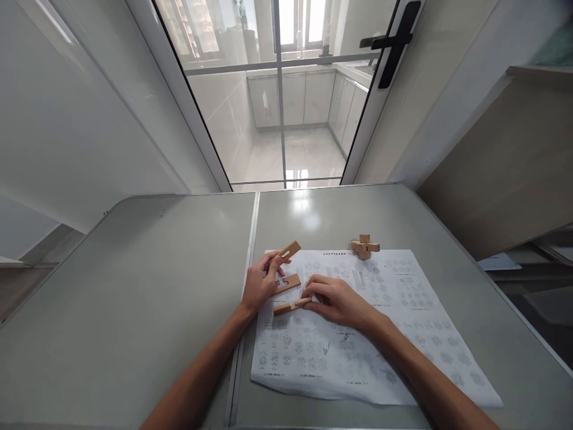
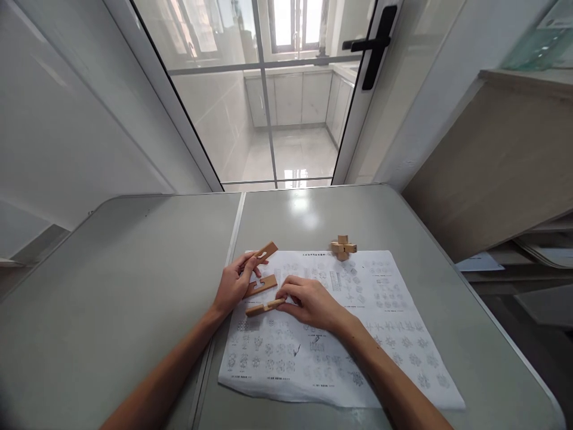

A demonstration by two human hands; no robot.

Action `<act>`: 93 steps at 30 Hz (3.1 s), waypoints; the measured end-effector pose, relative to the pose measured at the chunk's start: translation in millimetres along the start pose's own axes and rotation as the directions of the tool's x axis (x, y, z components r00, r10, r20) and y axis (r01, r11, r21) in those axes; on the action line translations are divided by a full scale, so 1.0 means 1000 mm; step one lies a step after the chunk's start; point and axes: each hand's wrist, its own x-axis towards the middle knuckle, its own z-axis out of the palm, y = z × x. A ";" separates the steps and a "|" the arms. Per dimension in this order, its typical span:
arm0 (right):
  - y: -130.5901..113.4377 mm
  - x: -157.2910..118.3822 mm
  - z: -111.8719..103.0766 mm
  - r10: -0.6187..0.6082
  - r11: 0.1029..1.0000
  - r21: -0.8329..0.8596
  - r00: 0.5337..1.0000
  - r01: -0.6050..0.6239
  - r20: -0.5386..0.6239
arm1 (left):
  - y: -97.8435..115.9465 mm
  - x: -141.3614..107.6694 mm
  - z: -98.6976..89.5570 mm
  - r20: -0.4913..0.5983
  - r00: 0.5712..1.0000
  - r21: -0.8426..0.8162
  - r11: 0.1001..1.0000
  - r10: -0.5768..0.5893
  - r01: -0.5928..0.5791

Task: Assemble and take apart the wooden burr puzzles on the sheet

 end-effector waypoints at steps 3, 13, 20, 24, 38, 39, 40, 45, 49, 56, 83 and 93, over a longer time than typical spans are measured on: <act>-0.003 0.001 0.001 -0.002 1.000 0.016 1.000 0.003 -0.027 | -0.001 0.000 0.000 0.001 1.000 0.002 1.000 0.003 -0.003; 0.002 0.005 0.010 0.374 0.766 0.597 0.921 -0.240 -0.111 | -0.007 -0.004 0.002 -0.026 0.999 -0.002 1.000 0.019 -0.019; 0.000 0.009 0.014 0.456 0.718 0.654 0.871 -0.238 -0.184 | -0.005 -0.010 0.008 -0.036 0.998 0.047 0.998 0.048 -0.047; -0.001 0.009 0.015 0.469 0.707 0.669 0.861 -0.231 -0.198 | -0.007 -0.011 0.009 -0.041 0.990 0.122 0.984 0.134 -0.128; -0.006 0.010 0.015 0.500 0.689 0.688 0.837 -0.228 -0.222 | -0.019 -0.013 0.008 -0.028 0.956 0.192 0.940 0.291 -0.280; -0.006 0.010 0.015 0.496 0.689 0.689 0.839 -0.225 -0.222 | -0.020 -0.013 0.009 -0.026 0.952 0.192 0.937 0.303 -0.293; -0.005 0.010 0.014 0.492 0.690 0.689 0.842 -0.221 -0.222 | -0.022 -0.012 0.009 -0.026 0.949 0.192 0.933 0.315 -0.304; -0.005 0.010 0.013 0.487 0.686 0.697 0.844 -0.208 -0.227 | -0.027 -0.011 0.011 -0.024 0.920 0.212 0.901 0.391 -0.378; -0.004 0.010 0.016 0.485 0.689 0.694 0.844 -0.209 -0.228 | -0.028 -0.011 0.013 -0.014 0.904 0.248 0.877 0.427 -0.410; -0.003 0.009 0.016 0.480 0.687 0.698 0.847 -0.201 -0.228 | -0.028 -0.011 0.011 0.009 0.914 0.187 0.897 0.406 -0.401; -0.002 0.005 0.012 0.429 0.729 0.648 0.886 -0.223 -0.178 | -0.028 -0.011 0.008 0.075 0.916 0.132 0.906 0.395 -0.401; -0.006 0.007 0.011 0.458 0.707 0.670 0.868 -0.226 -0.191 | -0.031 -0.012 0.010 0.070 0.925 0.133 0.915 0.374 -0.380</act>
